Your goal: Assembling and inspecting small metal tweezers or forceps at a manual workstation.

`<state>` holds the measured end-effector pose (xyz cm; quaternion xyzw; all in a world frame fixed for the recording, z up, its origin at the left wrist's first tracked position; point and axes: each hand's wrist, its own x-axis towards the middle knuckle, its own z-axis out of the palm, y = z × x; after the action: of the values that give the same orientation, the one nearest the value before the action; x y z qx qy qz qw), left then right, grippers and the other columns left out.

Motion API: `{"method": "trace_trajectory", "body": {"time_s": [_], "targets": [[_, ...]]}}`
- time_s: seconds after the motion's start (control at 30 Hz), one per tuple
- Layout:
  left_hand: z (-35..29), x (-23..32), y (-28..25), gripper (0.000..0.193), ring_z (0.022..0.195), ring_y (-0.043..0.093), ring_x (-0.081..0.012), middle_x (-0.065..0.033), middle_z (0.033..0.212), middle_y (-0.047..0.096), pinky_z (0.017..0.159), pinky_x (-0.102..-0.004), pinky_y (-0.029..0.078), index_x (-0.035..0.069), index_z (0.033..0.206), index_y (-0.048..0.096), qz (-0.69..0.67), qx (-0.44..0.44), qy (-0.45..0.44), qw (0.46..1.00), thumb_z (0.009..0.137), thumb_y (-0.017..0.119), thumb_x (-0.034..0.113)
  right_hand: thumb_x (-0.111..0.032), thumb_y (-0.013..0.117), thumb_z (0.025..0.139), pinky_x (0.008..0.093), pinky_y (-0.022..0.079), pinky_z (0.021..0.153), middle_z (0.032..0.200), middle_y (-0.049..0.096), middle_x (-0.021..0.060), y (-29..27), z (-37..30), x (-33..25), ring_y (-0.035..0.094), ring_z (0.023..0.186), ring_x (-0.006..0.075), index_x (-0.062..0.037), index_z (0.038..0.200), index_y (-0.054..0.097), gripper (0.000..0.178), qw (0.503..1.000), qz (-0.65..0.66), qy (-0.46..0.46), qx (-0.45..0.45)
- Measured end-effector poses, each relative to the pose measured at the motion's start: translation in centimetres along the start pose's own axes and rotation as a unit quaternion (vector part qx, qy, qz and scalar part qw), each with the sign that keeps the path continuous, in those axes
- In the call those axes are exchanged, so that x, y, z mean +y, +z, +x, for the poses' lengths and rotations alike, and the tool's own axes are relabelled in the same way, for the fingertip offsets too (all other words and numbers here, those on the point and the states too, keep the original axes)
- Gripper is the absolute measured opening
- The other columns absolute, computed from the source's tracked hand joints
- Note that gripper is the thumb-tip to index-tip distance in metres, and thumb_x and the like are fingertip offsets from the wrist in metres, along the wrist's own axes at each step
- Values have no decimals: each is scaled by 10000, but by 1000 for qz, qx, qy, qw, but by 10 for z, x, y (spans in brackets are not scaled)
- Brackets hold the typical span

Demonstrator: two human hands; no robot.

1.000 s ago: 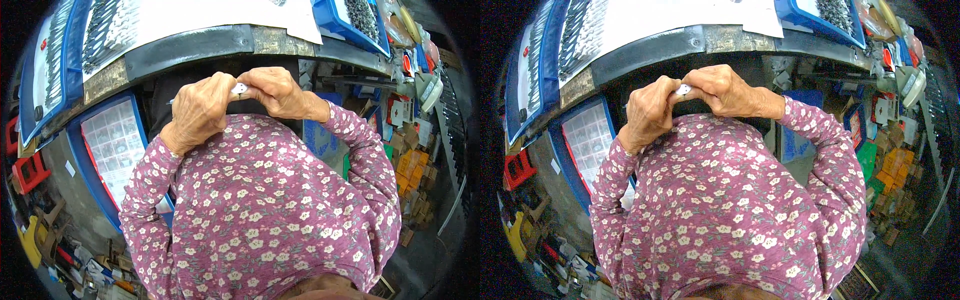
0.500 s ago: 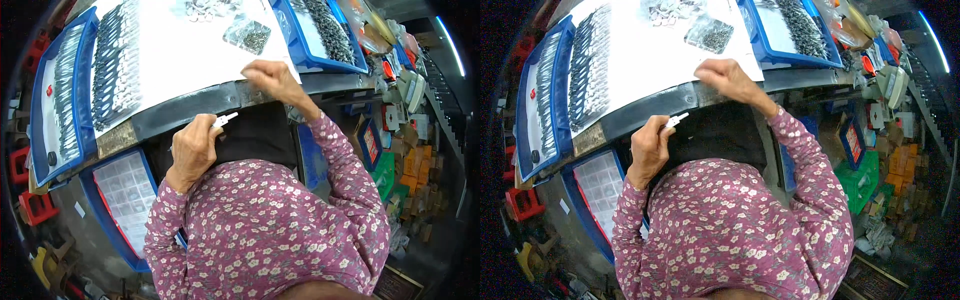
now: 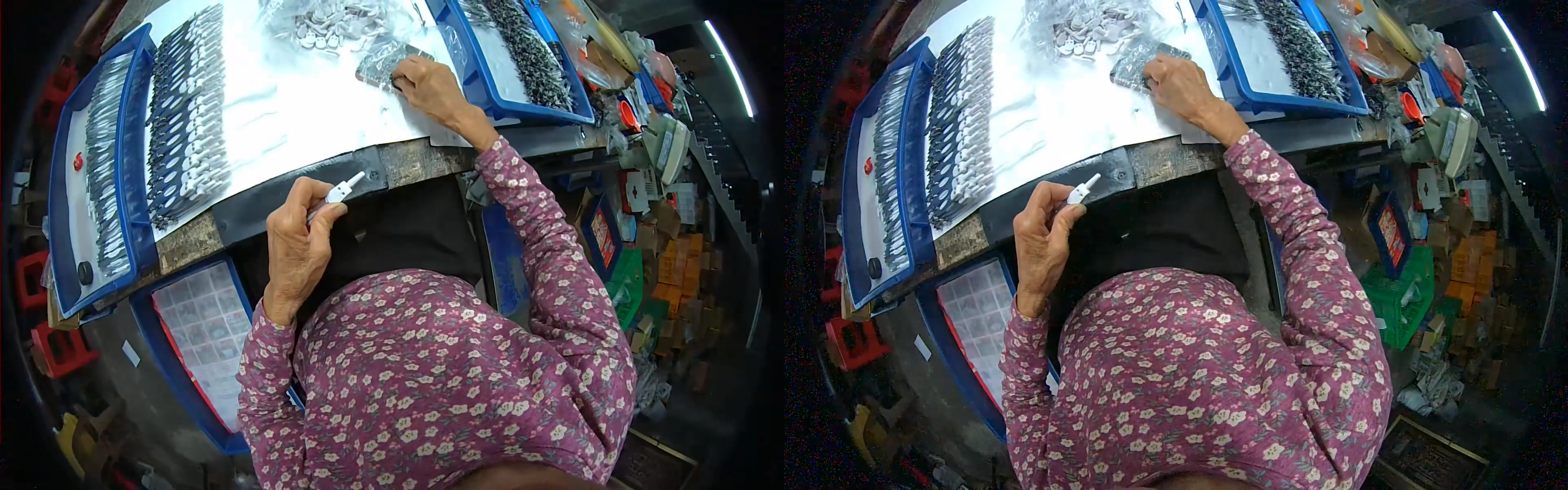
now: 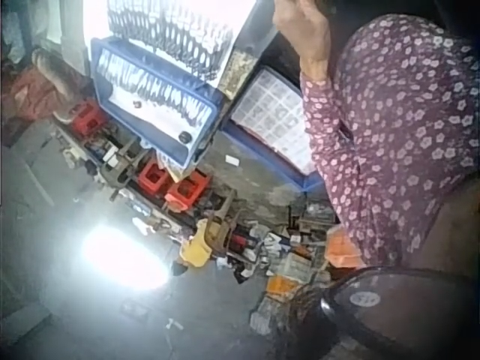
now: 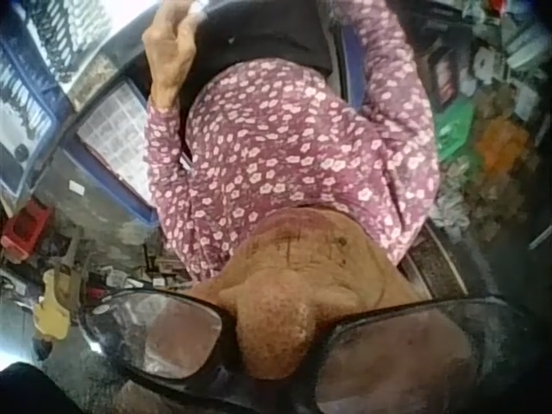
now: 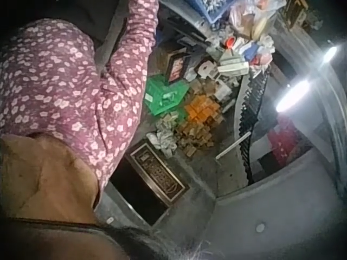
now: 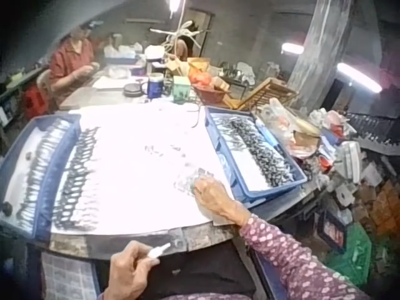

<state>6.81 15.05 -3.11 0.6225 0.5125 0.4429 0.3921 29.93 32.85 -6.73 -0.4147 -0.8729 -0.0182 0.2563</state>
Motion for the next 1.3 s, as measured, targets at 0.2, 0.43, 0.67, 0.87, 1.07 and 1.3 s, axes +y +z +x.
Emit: {"method": "trace_trajectory", "body": {"time_s": [0.2, 0.43, 0.67, 0.87, 1.07, 1.3], "targets": [[2, 4, -1, 62, 618, 544, -101, -72, 676, 584, 576, -233, 433, -12, 834, 541, -52, 16, -15, 998, 779, 565, 5, -94, 552, 765, 370, 443, 561, 701, 559, 133, 3, -2, 0, 563, 619, 294, -8, 756, 549, 86, 998, -65, 7, -25], [10, 5, -6, 87, 646, 545, -91, -54, 713, 592, 598, -223, 441, -17, 880, 551, -93, 13, -44, 995, 795, 551, 6, -79, 509, 730, 332, 434, 517, 599, 540, 124, -9, -2, 5, 540, 539, 232, 22, 713, 539, 106, 988, 118, 97, -14], [25, 11, -6, 97, 584, 432, -17, -1, 722, 537, 507, -156, 345, -14, 900, 514, -183, -20, -89, 979, 805, 528, -4, -114, 508, 755, 246, 392, 480, 579, 501, 28, -15, 0, 6, 461, 525, 84, 20, 706, 549, 148, 955, 265, 131, -20], [43, 6, -1, 62, 530, 431, -21, -8, 670, 542, 461, -155, 326, -8, 853, 500, -207, -9, -113, 972, 797, 526, -1, -100, 537, 765, 224, 375, 477, 594, 487, 0, -18, 0, -9, 453, 543, 68, 11, 705, 544, 127, 941, 301, 152, -8], [54, -7, 6, 77, 525, 499, -45, -20, 618, 557, 443, -162, 362, -11, 850, 502, -206, 23, -108, 972, 787, 544, 5, -92, 563, 806, 179, 319, 469, 636, 470, -44, -26, 2, -52, 397, 549, 21, -24, 755, 548, 87, 926, 344, 156, -12], [53, -10, 6, 84, 538, 547, -65, -33, 599, 571, 458, -180, 404, -14, 825, 507, -176, 59, -88, 979, 771, 570, 2, -80, 576, 802, 170, 314, 466, 618, 444, -59, -32, 2, -108, 383, 539, 13, -19, 770, 546, 75, 913, 393, 107, -33]]}}
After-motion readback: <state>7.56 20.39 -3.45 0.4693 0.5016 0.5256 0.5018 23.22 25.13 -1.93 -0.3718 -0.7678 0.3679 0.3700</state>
